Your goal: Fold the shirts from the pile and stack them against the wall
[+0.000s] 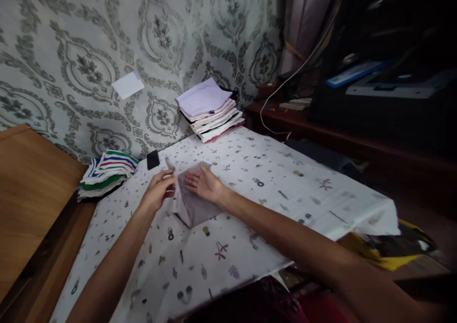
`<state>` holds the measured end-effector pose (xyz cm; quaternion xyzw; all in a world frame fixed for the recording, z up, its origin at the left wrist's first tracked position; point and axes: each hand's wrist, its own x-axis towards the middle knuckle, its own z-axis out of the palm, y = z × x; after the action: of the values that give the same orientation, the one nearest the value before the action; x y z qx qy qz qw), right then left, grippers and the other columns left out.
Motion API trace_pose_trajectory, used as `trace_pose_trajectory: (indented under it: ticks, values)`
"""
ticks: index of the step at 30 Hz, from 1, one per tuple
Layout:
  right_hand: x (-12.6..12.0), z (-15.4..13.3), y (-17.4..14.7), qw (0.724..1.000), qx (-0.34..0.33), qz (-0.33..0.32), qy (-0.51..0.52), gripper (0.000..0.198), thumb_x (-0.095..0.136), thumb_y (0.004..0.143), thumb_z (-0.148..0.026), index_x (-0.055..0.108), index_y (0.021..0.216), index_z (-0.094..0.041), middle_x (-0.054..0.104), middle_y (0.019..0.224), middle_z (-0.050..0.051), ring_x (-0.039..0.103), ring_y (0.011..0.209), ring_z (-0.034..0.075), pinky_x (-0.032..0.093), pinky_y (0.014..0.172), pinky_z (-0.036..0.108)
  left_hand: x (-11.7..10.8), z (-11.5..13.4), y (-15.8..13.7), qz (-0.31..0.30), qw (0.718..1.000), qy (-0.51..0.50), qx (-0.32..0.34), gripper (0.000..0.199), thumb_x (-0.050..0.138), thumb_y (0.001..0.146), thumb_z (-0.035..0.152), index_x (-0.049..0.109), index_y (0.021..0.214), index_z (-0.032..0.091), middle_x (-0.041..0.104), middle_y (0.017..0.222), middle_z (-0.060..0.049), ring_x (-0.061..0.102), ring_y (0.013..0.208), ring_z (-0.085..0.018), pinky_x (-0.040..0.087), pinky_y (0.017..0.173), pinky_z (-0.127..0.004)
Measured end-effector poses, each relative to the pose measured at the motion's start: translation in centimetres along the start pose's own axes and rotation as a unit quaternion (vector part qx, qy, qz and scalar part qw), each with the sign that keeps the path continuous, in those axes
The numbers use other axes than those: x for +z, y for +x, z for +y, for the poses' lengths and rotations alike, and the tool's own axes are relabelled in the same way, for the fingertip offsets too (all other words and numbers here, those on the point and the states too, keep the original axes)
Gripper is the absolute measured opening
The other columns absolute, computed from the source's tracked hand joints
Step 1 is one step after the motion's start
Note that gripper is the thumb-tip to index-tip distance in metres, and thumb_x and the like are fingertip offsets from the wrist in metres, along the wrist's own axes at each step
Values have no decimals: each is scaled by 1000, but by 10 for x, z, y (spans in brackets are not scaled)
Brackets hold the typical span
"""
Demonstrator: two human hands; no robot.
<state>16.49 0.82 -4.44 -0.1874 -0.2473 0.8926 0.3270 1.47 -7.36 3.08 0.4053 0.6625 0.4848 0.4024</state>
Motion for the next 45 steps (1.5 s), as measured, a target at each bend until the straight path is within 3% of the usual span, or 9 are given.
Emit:
trace_pose_trajectory:
  ticks: [4,7,9,15,21,31,35,41,45]
  values:
    - [-13,-9,-3,998,42,-28,28,45,33,100,-51,61,101,-16,69,88,10,69,81,24,59,78,42,48,-4,1,-85,979,111,147,42,65,81,48,61,110,18,67,80,-4,68,78,-21,57,74,-36]
    - [-24,-10,2,999,37,-24,20,20,50,88,-18,60,106,-16,70,82,6,68,70,21,60,72,39,54,-20,-2,-35,910,298,286,37,54,91,46,62,115,20,68,109,-11,63,108,-27,50,97,-44]
    - [-30,-7,5,1000,16,-18,16,39,54,77,-4,58,113,-18,71,85,3,68,68,19,60,70,36,53,-33,-3,-17,874,369,317,40,46,96,43,57,126,20,62,126,-13,56,123,-28,44,107,-47]
    - [-42,-11,8,997,-56,51,-22,73,60,66,1,51,132,-28,71,103,2,70,81,17,60,74,31,63,-56,4,-27,842,454,292,56,37,100,48,39,147,17,40,156,-17,35,146,-29,27,120,-52]
    - [-49,-20,2,981,-83,162,-67,70,58,68,0,56,132,-27,71,102,2,69,88,18,60,79,31,80,-67,14,-83,823,498,261,60,31,102,50,33,151,16,31,161,-19,24,152,-29,19,122,-57]
    - [-43,-24,-1,971,-80,166,-154,72,48,64,-1,55,132,-24,71,88,2,65,70,18,59,70,32,72,-64,2,-121,821,501,247,65,32,101,53,30,154,15,26,163,-20,20,153,-27,9,123,-56]
    - [-40,-35,-11,921,-86,203,-320,55,51,68,-6,63,119,-20,70,96,7,67,89,25,56,86,43,64,-59,6,-131,823,506,224,70,31,100,57,28,155,15,20,165,-19,14,154,-28,7,123,-55]
    - [-37,-34,-26,705,-256,131,-648,33,53,81,-11,68,109,-19,52,143,12,42,137,31,28,118,48,62,-56,-5,-177,793,527,249,66,33,99,60,38,152,20,22,164,-18,12,154,-31,4,121,-61]
    - [-30,-23,-8,706,-260,-19,-658,19,56,84,-15,72,91,-22,67,124,11,51,130,30,30,118,46,71,-60,-29,-202,790,495,300,65,35,98,61,40,150,22,38,158,-15,24,151,-32,3,122,-62]
